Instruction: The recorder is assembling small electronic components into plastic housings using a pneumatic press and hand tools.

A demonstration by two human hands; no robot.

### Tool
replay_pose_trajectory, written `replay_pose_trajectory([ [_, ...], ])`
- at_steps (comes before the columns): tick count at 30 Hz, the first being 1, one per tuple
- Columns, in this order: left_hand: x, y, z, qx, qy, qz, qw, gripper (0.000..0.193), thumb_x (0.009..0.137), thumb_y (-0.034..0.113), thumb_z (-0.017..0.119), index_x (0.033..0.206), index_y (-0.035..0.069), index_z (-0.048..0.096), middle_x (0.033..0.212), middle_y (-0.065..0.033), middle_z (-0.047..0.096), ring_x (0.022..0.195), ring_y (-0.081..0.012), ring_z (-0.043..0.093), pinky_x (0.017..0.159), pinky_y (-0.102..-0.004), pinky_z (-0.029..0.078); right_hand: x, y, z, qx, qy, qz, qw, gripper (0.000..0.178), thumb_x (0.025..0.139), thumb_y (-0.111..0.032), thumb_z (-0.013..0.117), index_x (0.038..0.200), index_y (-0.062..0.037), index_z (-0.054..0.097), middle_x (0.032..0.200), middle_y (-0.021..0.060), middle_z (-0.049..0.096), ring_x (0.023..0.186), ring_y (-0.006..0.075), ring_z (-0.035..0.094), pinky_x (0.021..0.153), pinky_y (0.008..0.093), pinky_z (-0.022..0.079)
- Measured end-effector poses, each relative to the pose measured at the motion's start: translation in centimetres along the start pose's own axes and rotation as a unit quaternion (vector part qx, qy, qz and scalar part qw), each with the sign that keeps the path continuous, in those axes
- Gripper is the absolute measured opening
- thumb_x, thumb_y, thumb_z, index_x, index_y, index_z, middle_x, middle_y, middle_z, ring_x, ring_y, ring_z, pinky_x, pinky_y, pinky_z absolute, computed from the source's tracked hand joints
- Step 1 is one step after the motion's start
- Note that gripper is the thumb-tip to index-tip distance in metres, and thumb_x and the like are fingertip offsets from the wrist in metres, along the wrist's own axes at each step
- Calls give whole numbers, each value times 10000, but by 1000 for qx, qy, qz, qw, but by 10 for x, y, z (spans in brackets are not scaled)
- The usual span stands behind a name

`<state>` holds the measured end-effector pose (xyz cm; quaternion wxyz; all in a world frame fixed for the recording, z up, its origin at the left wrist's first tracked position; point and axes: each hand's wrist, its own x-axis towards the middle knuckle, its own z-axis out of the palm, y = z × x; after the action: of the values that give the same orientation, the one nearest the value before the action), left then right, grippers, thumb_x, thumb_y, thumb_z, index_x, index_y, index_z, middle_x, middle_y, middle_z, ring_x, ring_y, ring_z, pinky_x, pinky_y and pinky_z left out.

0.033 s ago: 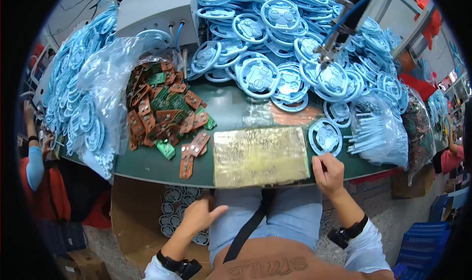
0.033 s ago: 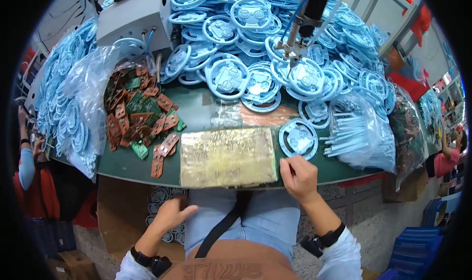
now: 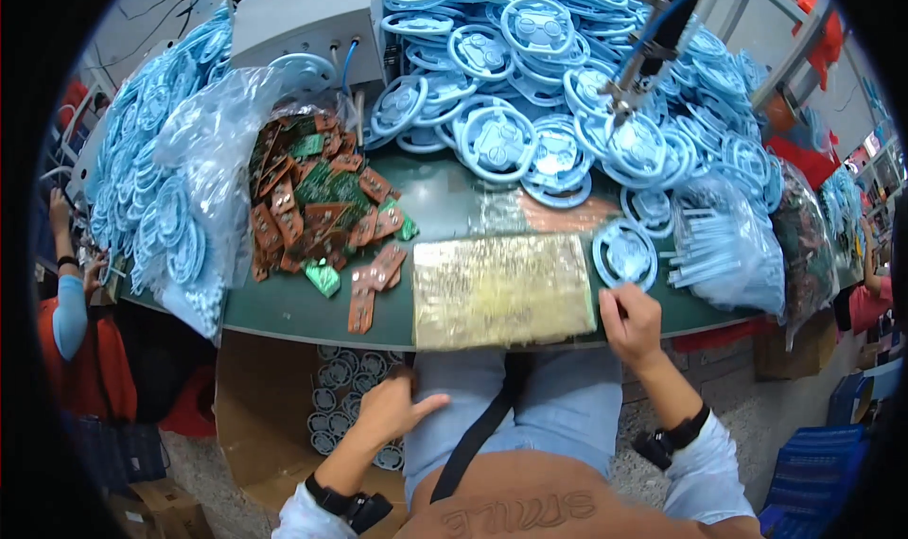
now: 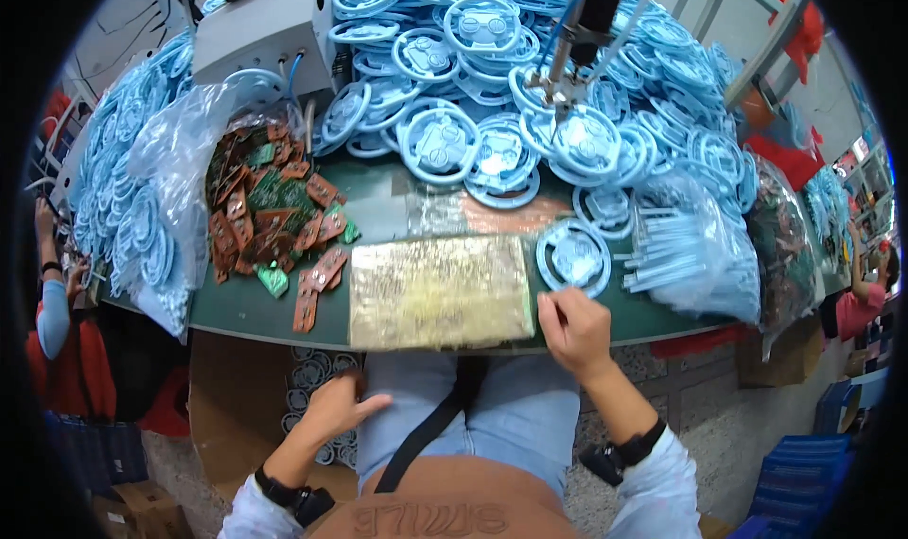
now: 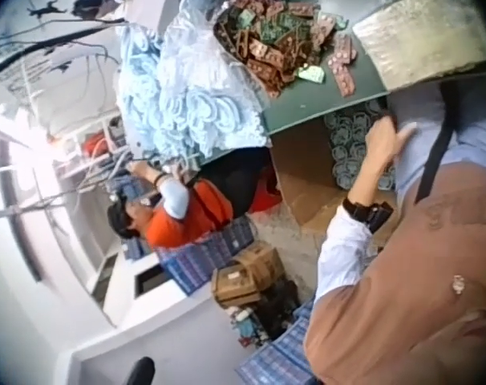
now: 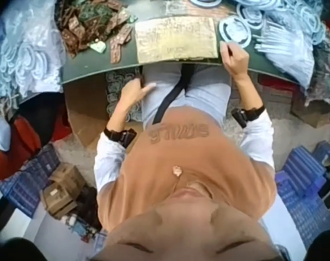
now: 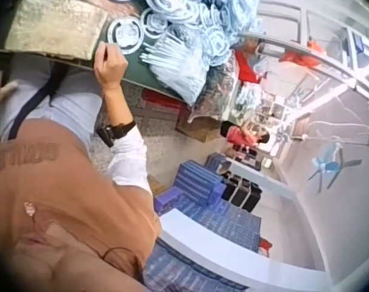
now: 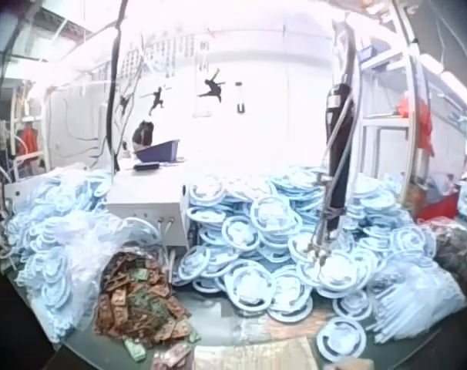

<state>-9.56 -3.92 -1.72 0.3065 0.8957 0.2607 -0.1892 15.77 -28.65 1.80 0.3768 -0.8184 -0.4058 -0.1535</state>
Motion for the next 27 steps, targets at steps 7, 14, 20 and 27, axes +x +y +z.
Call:
replay_pose_trajectory([
  [7,-5,-22,8,-7,9,157,988,485,939,457,559,858,-15,636,879,-255,642,853,-439,623,758,-512,484,5,6,4,-34,-16,16,999,247,912,-226,621,752,-39,603,706,179,602,631,377,592,568,449,441],
  [14,-51,-37,46,-36,64,196,978,380,947,349,550,835,-2,643,879,-236,646,859,-423,619,765,-502,481,5,11,0,5,-62,39,997,260,900,-234,629,774,-7,614,663,173,599,583,331,582,557,395,440],
  [20,-71,-53,59,-47,72,168,982,378,951,352,535,860,3,646,878,-221,655,881,-412,623,795,-488,483,4,12,-7,-4,-85,43,995,221,888,-208,644,828,5,643,668,158,625,582,247,606,568,345,457],
  [27,-93,-68,56,-70,114,210,968,390,948,335,556,780,-11,613,799,-233,625,803,-419,605,721,-489,472,-1,3,-12,0,-83,60,995,185,877,-173,660,850,11,649,662,105,628,575,166,572,572,304,456],
])
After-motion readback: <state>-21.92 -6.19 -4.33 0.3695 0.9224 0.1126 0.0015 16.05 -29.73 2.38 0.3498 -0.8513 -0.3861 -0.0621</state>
